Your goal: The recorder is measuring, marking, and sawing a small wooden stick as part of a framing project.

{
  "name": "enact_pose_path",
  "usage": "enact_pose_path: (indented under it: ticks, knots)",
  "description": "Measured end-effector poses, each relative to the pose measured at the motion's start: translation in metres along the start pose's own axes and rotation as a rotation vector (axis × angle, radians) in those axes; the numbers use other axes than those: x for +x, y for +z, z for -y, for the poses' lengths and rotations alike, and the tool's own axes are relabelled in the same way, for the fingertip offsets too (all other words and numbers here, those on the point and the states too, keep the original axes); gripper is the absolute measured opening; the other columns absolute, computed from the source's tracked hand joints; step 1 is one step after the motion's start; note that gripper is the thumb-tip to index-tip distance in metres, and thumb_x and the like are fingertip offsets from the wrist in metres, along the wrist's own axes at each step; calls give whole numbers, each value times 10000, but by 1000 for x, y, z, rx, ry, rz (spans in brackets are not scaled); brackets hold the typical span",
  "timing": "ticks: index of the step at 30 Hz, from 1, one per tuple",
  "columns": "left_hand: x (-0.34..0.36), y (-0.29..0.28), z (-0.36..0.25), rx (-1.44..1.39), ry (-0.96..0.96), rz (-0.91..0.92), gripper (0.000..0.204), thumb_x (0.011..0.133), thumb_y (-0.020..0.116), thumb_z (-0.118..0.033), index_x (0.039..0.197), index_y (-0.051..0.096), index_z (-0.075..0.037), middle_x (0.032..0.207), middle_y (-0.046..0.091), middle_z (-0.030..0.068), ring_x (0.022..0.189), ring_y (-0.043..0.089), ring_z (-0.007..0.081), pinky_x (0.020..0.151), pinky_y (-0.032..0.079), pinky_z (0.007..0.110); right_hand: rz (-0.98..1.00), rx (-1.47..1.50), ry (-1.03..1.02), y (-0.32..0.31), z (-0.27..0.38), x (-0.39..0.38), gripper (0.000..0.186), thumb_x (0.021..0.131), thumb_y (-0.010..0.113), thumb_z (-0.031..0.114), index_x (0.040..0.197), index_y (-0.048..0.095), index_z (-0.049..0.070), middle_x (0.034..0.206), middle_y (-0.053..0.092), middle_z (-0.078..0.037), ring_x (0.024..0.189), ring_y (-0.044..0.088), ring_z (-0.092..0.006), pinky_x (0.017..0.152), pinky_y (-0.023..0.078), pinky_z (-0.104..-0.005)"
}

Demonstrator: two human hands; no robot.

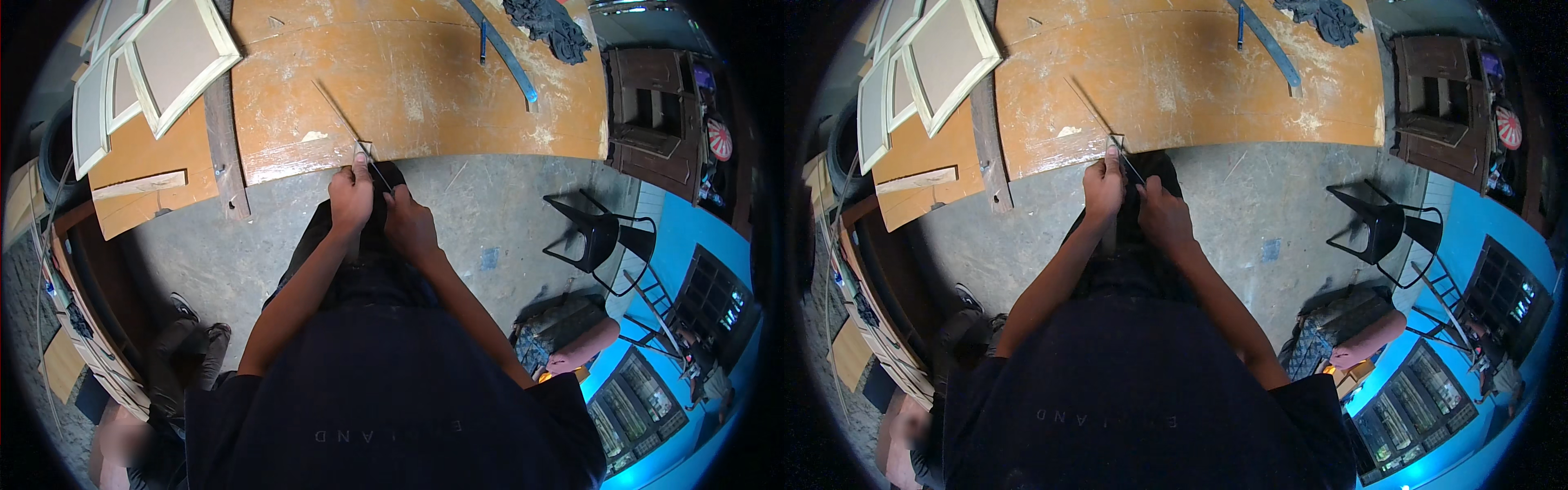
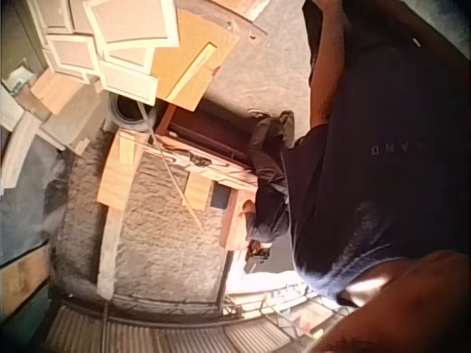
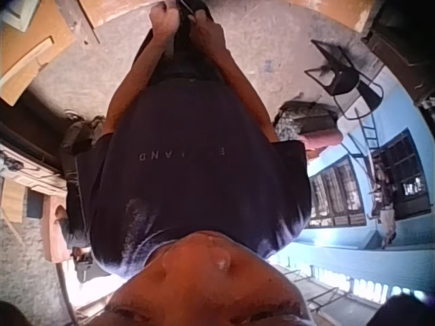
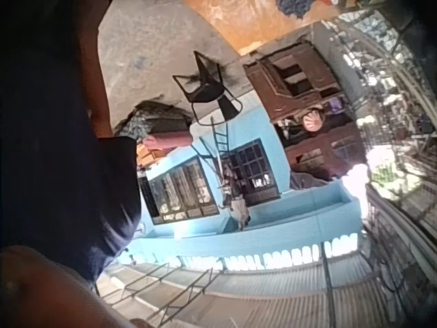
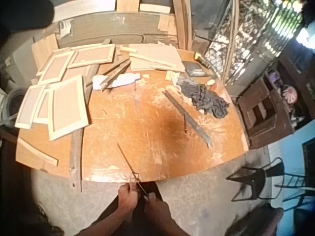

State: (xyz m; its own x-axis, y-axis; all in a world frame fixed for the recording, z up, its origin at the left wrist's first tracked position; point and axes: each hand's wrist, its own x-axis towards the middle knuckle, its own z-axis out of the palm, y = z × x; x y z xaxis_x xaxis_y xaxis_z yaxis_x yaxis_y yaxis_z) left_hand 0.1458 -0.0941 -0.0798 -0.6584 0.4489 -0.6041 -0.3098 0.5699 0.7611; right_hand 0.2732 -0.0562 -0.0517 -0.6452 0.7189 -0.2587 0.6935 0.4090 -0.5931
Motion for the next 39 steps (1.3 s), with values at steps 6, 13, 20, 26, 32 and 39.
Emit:
enact_pose_path:
  ticks: [6,13,20,26,32,39]
  knots:
    - [-1,0,-2,-63,-17,24,570,1067,505,-402,740,600,54,617,579,120,607,538,188,604,450,400,19,-4,17,-5,-4,-17,211,1032,536,238,960,453,58,764,673,-241,660,657,-467,558,520,-562]
    - [-1,0,0,-54,-9,31,569,1074,493,-398,728,594,42,607,565,100,597,521,174,592,440,392,1,-29,13,-5,-8,-15,215,1024,554,234,948,455,59,742,672,-231,631,655,-456,538,519,-548]
    - [0,0,4,-60,51,26,521,1086,457,-435,723,529,-68,583,497,7,468,458,100,420,365,278,6,-36,-2,-11,-10,-27,218,1022,561,230,940,455,58,711,662,-230,616,650,-456,530,514,-553]
    - [0,3,4,-4,0,4,589,1071,485,-418,748,603,61,621,584,146,610,548,224,617,454,427,-27,-39,-27,-6,0,-1,222,1020,564,236,946,454,59,702,656,-227,616,649,-453,529,513,-552]
    - [-1,3,0,18,5,-11,586,1070,486,-409,757,608,71,633,590,170,615,553,246,632,455,446,-2,-29,-37,-4,-2,-4,225,1025,552,250,972,450,56,720,666,-234,643,665,-453,532,516,-550]
    - [-1,5,1,38,41,-3,567,1075,479,-384,766,619,70,635,591,178,610,555,256,628,455,447,22,-46,9,-11,-3,-9,229,1026,551,247,966,445,53,714,663,-239,629,655,-464,526,513,-554]
